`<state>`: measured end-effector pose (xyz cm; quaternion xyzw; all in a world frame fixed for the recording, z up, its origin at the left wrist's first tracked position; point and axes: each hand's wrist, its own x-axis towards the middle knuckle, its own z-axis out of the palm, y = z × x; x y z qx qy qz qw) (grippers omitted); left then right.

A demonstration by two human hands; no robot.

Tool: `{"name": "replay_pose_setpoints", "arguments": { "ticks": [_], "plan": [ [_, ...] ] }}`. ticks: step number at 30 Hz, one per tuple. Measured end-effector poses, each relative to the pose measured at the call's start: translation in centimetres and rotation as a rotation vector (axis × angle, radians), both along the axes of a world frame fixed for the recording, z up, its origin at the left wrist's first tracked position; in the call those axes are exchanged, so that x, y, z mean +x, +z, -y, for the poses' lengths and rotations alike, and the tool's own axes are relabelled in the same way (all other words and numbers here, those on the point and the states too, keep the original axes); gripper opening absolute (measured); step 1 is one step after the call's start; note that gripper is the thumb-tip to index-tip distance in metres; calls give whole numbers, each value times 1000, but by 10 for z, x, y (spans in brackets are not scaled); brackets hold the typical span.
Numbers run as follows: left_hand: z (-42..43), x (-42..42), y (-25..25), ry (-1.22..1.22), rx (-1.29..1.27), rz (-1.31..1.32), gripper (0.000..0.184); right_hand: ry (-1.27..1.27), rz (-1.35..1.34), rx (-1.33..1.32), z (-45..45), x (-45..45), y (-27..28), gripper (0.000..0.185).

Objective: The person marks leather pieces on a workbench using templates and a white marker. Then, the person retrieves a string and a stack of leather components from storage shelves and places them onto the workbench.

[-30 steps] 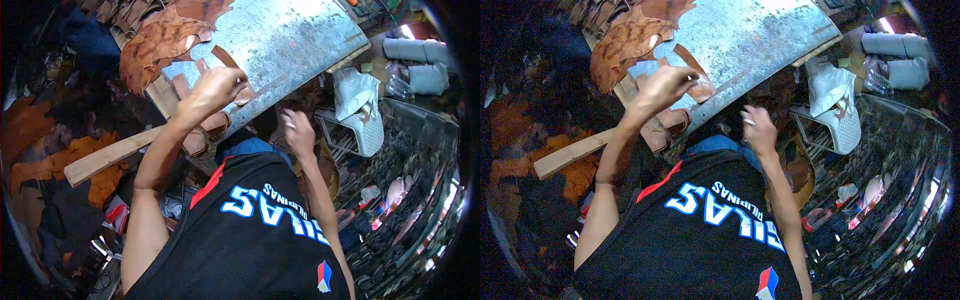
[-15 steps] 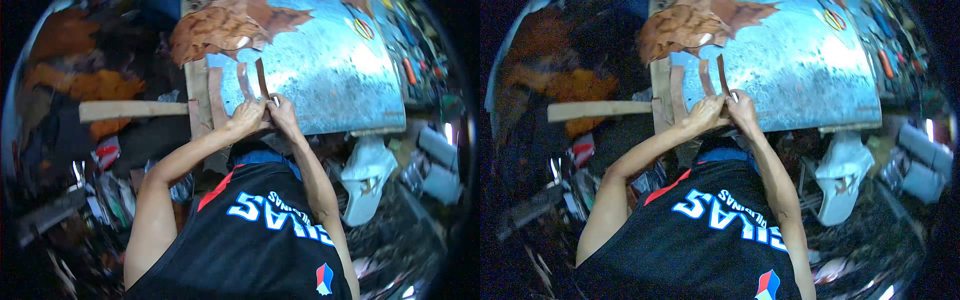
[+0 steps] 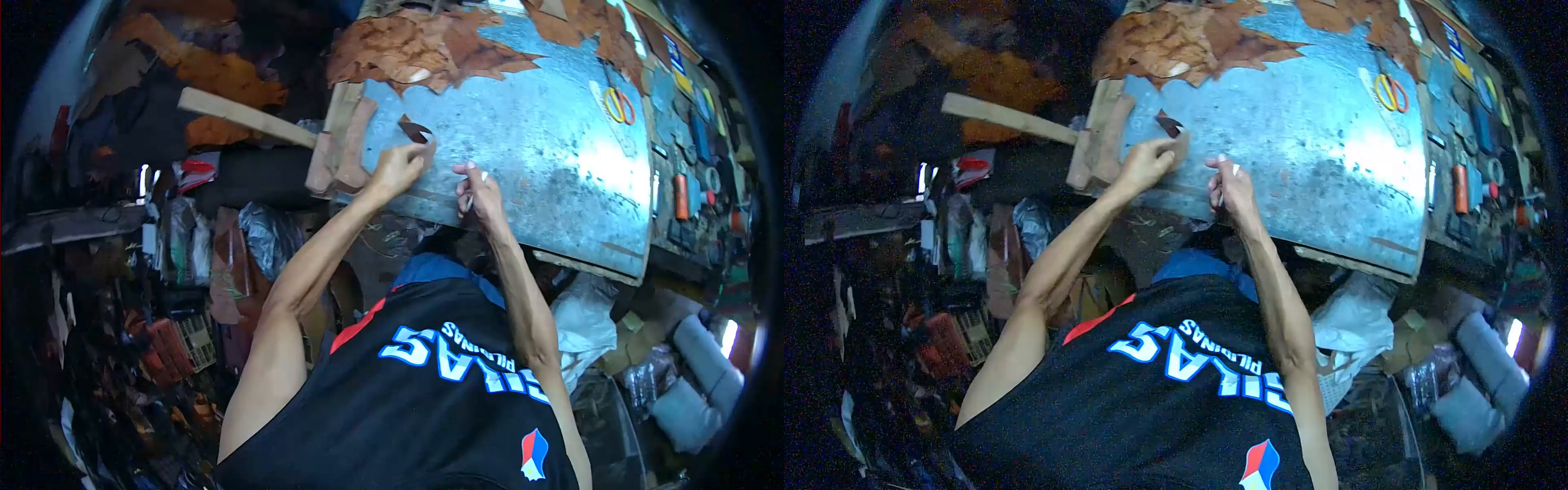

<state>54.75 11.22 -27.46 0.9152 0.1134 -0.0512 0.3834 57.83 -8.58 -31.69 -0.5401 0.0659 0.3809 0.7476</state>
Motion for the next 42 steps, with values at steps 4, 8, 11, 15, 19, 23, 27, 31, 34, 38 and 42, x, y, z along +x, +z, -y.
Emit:
{"name": "replay_pose_setpoints", "arguments": {
  "ticks": [4,8,11,15,19,23,27,31,34,38,42],
  "plan": [
    [63,26,29,287,-981,167,27,-385,138,-2,66,14,17,56],
    [90,29,-8,372,-1168,-124,25,-386,309,-209,120,14,26,54],
    [87,21,-53,214,-643,-460,28,-417,370,-273,122,0,17,40],
    [74,18,-56,-225,-150,-321,35,-369,433,-374,103,-24,-1,17],
    [64,32,-52,-410,134,-283,43,-384,569,-469,75,-34,-9,15],
    [62,43,-60,-482,166,-317,43,-213,750,-678,56,-32,-14,10],
    [60,44,-61,-483,160,-302,42,-144,974,-928,50,-32,-20,9],
    [61,46,-58,-507,131,-384,42,-110,864,-831,58,-34,-15,9],
    [62,46,-52,-509,139,-384,44,-59,871,-820,58,-31,-8,10],
    [62,48,-51,-540,181,-346,47,-345,482,-572,67,-36,2,13],
    [70,53,-37,-520,256,-248,52,-444,538,-589,72,-51,1,15]
  ]
}}
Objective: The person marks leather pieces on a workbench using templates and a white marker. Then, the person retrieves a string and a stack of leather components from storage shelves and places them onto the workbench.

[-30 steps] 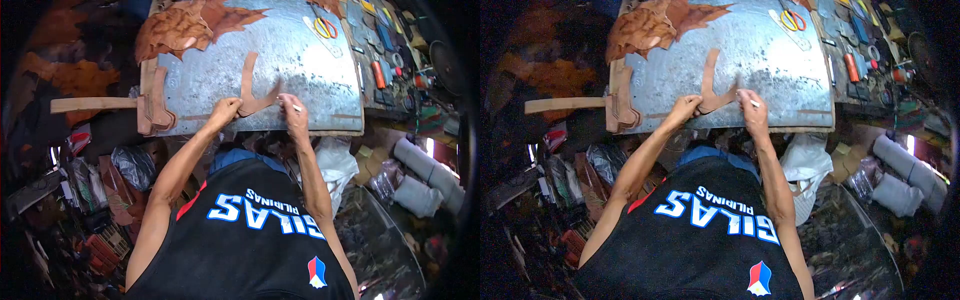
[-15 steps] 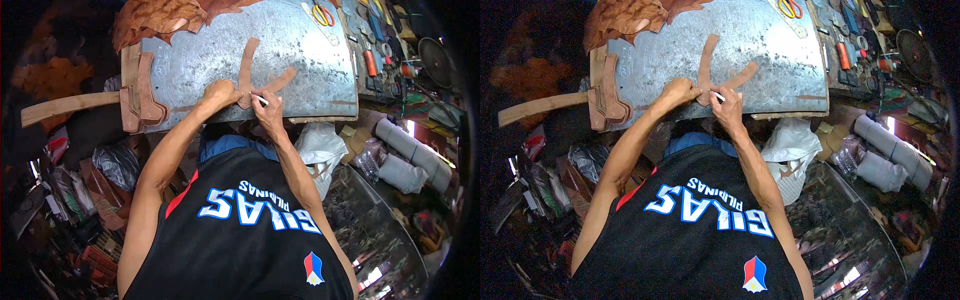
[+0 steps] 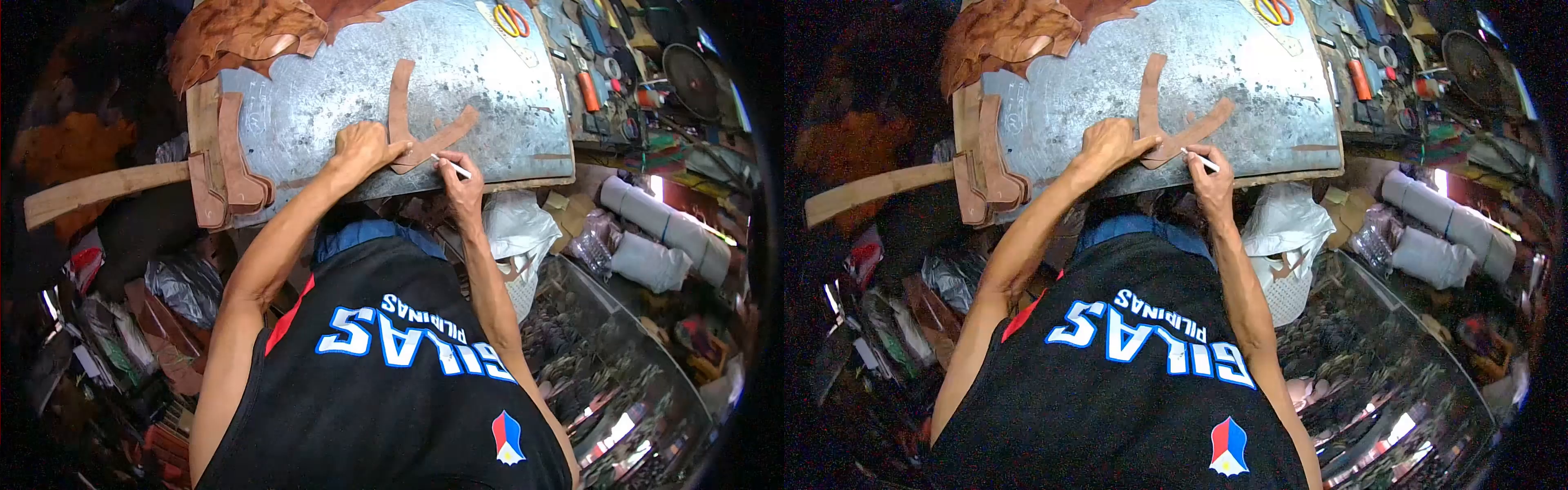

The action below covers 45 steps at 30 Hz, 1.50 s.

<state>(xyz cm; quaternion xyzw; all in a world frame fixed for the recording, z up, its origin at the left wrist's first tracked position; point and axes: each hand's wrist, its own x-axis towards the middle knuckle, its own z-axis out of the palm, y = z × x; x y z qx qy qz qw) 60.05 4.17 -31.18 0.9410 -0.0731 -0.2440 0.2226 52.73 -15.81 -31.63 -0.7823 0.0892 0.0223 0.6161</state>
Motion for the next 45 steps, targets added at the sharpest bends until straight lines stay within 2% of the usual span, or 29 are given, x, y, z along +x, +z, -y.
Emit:
{"name": "replay_pose_setpoints", "arguments": {
  "ticks": [3,7,9,10,11,13,15,17,20,25,27,28,29,30,31,32,33,34,35,37,38,40,41,43,44,45],
  "plan": [
    [9,10,-2,37,-93,71,61,-67,-19,30,0,-6,-6,14],
    [14,30,-32,20,-116,72,52,-48,23,-23,-7,-7,-4,12],
    [-1,36,-42,171,-441,103,45,-14,63,-104,-17,-6,3,12],
    [-11,38,-28,265,-608,-143,37,26,103,-187,-23,-6,5,11],
    [-19,36,-26,386,-882,-367,33,21,100,-185,-26,-5,-1,11],
    [-23,32,-24,463,-937,-482,32,104,220,-359,-35,2,-10,10],
    [-18,20,-24,491,-1001,-593,33,115,217,-342,-41,4,-12,9],
    [-14,14,-33,519,-950,-556,34,133,229,-514,-44,5,-13,8],
    [-11,11,-35,513,-920,-461,33,262,266,-479,-35,4,-10,9],
    [-12,13,-35,522,-901,-465,31,278,382,-487,-34,11,0,11],
    [-13,16,-34,443,-836,-451,32,393,-40,-348,-24,12,20,14],
    [-16,19,-32,435,-842,-441,32,266,-141,-276,-20,11,21,17],
    [-23,20,-31,405,-839,-330,31,264,-132,-283,-20,8,19,17],
    [-29,22,-29,368,-836,-218,30,283,23,-399,-22,6,14,18],
    [-37,25,-13,394,-809,-222,26,283,190,-526,-22,8,10,18],
    [-45,33,-26,325,-820,-102,20,292,275,-562,-25,8,2,18],
    [-50,36,-31,359,-952,-72,20,300,356,-605,-33,5,-2,19],
    [-54,37,-33,395,-1085,-51,22,344,278,-736,-43,6,9,22],
    [-59,40,-34,463,-1079,-114,27,388,187,-857,-52,6,17,26],
    [-65,37,-13,474,-1135,-194,33,337,238,-943,-58,9,6,36],
    [-70,39,-16,504,-1111,-255,33,318,249,-954,-59,12,-3,36],
    [-72,38,-12,510,-1086,-324,34,443,220,-991,-56,13,-15,32],
    [-72,37,-6,556,-1154,-401,33,422,214,-1000,-50,15,-15,32],
    [-66,29,-1,590,-1220,-487,32,370,233,-820,-39,27,-6,29],
    [-64,23,-2,610,-1393,-547,32,126,494,-783,-38,33,-3,32],
    [-64,18,-4,639,-1564,-605,31,128,493,-781,-37,38,7,32]
  ]
}}
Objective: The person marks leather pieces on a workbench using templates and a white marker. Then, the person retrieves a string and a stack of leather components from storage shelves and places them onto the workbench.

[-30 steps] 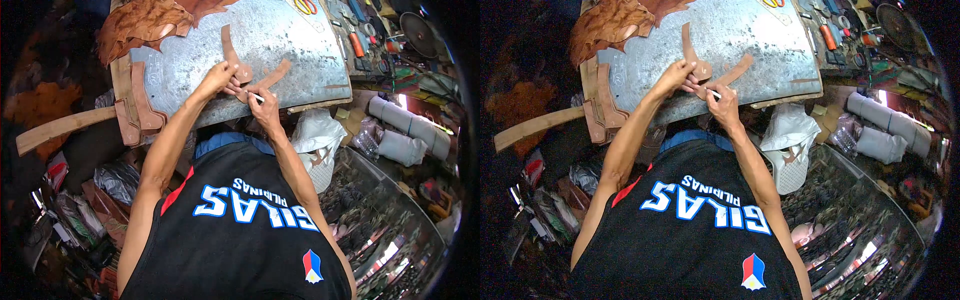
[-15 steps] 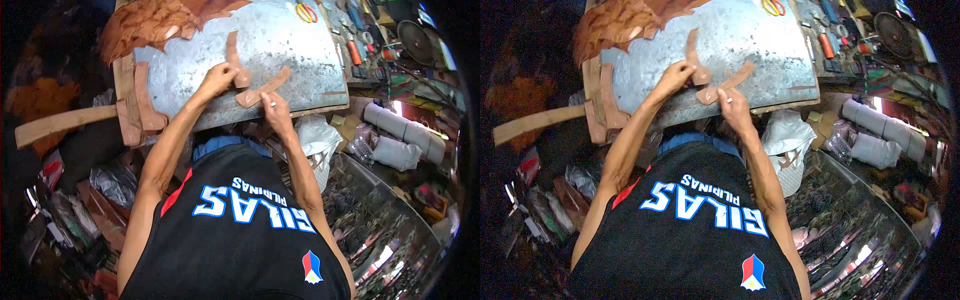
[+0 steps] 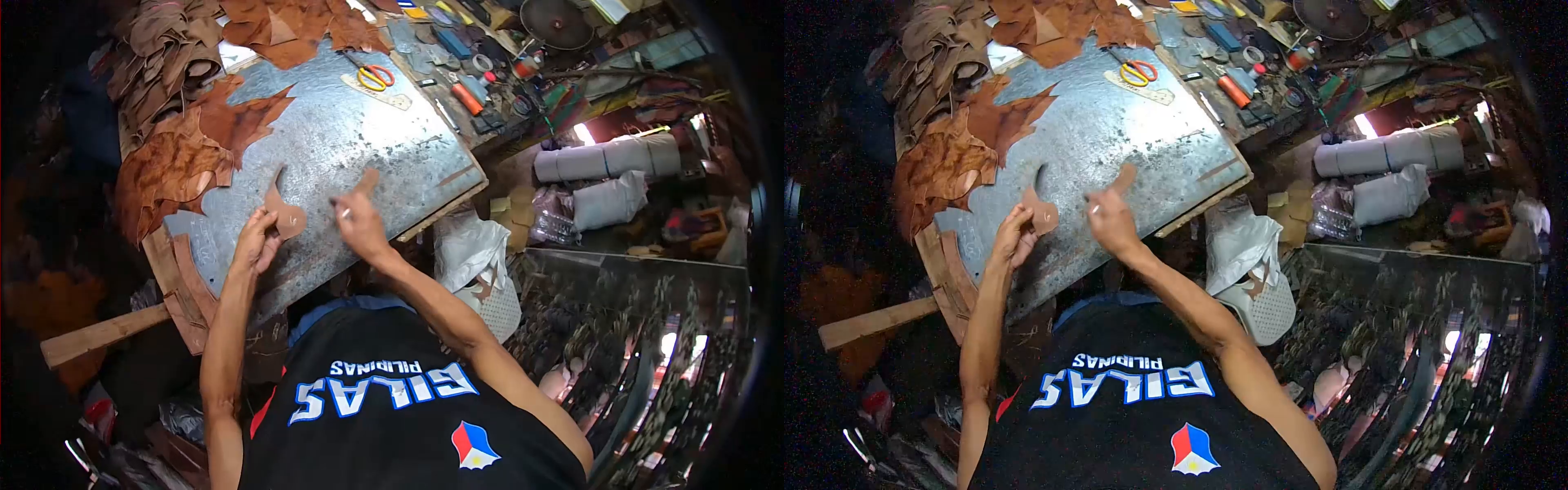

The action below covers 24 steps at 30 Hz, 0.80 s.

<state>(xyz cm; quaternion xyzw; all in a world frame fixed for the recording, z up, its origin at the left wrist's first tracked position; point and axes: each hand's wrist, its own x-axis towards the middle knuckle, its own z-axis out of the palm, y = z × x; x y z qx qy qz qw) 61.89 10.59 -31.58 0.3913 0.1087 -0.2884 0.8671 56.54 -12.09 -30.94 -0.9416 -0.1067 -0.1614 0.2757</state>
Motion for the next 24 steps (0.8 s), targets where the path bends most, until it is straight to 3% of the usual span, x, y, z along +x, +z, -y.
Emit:
{"name": "replay_pose_setpoints", "arguments": {
  "ticks": [2,4,6,10,11,17,21,24],
  "plan": [
    [14,-8,-13,0,-124,-32,33,-277,-457,1051,-5,8,30,34],
    [28,-12,-34,-23,-167,-59,29,-218,-432,1296,-18,4,38,36],
    [41,-15,-22,-49,-64,-103,31,-200,-477,1270,-21,-4,29,32],
    [49,-12,-11,4,-187,-56,23,-180,-539,1333,-31,-12,33,33],
    [48,-13,-12,9,-187,-58,23,-187,-521,1249,-32,-13,36,33],
    [44,-15,-12,74,119,14,29,-135,-575,1037,-28,-15,39,33],
    [46,-15,-20,145,186,210,39,-233,-551,848,-34,-11,39,32],
    [27,-10,4,306,130,123,66,-112,-589,928,-38,-12,26,30]
  ]
}}
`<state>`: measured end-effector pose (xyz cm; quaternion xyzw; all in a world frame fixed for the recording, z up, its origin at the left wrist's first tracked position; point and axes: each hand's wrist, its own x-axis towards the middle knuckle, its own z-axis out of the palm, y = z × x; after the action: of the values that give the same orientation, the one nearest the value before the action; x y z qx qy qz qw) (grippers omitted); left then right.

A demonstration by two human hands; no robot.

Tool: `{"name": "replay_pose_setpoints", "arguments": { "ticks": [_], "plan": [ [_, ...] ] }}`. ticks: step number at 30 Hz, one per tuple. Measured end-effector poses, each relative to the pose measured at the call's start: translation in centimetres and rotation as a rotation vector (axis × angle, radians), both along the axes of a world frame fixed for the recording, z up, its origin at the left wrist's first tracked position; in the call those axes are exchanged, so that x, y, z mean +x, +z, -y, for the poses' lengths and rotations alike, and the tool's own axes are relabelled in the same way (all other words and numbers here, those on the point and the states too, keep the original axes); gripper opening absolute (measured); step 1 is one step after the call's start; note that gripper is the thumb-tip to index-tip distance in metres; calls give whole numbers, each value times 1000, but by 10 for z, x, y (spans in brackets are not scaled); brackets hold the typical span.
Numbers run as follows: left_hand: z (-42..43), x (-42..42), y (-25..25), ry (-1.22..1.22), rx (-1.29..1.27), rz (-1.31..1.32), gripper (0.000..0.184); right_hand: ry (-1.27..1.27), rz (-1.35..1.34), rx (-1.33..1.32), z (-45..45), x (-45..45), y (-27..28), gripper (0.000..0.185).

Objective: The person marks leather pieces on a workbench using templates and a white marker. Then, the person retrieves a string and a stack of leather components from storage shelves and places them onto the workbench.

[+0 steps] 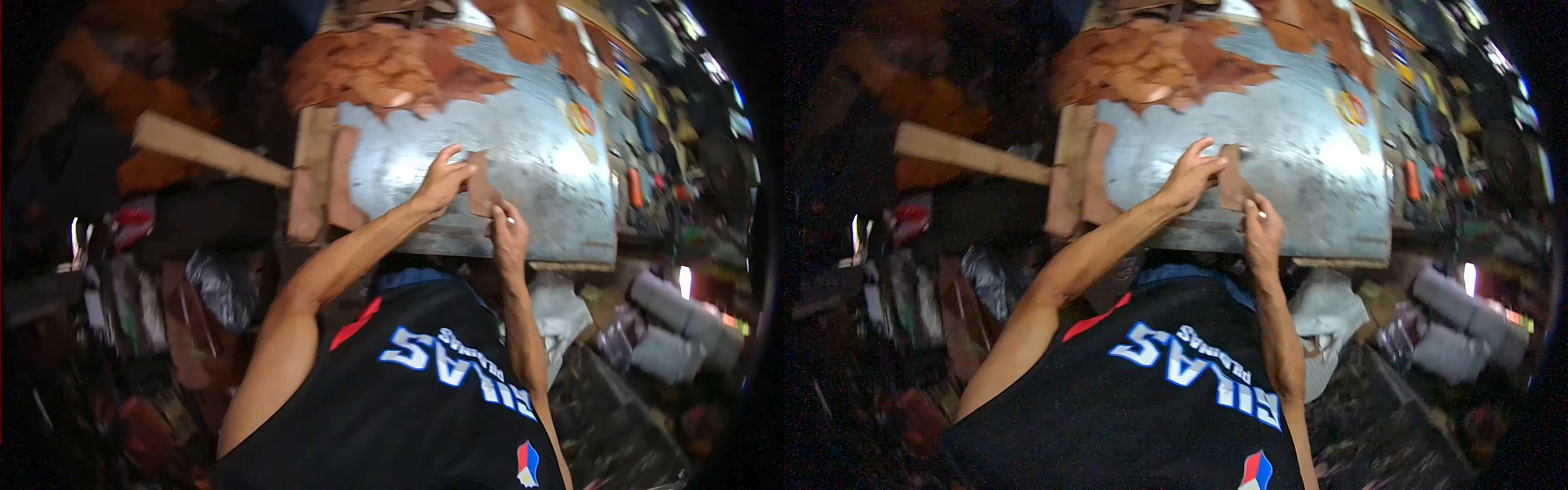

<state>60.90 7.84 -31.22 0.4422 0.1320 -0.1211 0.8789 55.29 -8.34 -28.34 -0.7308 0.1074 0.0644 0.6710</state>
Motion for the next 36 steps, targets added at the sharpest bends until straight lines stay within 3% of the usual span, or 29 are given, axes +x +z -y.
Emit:
{"name": "replay_pose_setpoints", "arguments": {
  "ticks": [2,4,7,10,13,15,18,20,21,22,23,27,31,32,33,34,36],
  "plan": [
    [-36,10,5,30,10,12,72,124,-80,52,-17,-2,2,28],
    [-74,14,7,-38,87,188,74,207,-162,69,-30,-3,13,26],
    [-132,-5,44,-45,443,152,56,348,-274,152,-75,-5,24,22],
    [-180,-31,62,-79,664,99,51,558,-373,161,-116,-11,23,25],
    [-210,-49,42,-32,753,55,47,597,-249,199,-149,-21,23,36],
    [-220,-56,28,-34,853,56,45,747,-267,62,-159,-23,25,44],
    [-225,-62,13,-39,990,48,45,773,-186,3,-172,-31,7,44],
    [-218,-67,21,-58,1301,1,47,772,-151,-51,-177,-33,-14,47],
    [-218,-68,11,-60,1299,4,47,805,8,-224,-178,-34,-23,49],
    [-217,-71,-5,-2,1520,135,45,831,167,-397,-179,-35,-25,50],
    [-219,-70,-19,58,1736,278,44,824,166,-399,-179,-36,-27,50],
    [-212,-70,3,4,1740,218,38,852,150,-449,-173,-41,-14,48],
    [-213,-67,11,94,1742,363,36,876,156,-390,-151,-35,7,42],
    [-201,-64,44,97,1610,293,32,878,76,-322,-143,-35,9,39],
    [-200,-63,54,22,1702,197,30,846,-4,-275,-132,-34,13,37],
    [-175,-59,103,-71,1725,11,40,731,135,-307,-122,-38,1,30],
    [-194,-53,62,72,1700,393,36,699,132,-267,-90,-28,8,28]
  ]
}}
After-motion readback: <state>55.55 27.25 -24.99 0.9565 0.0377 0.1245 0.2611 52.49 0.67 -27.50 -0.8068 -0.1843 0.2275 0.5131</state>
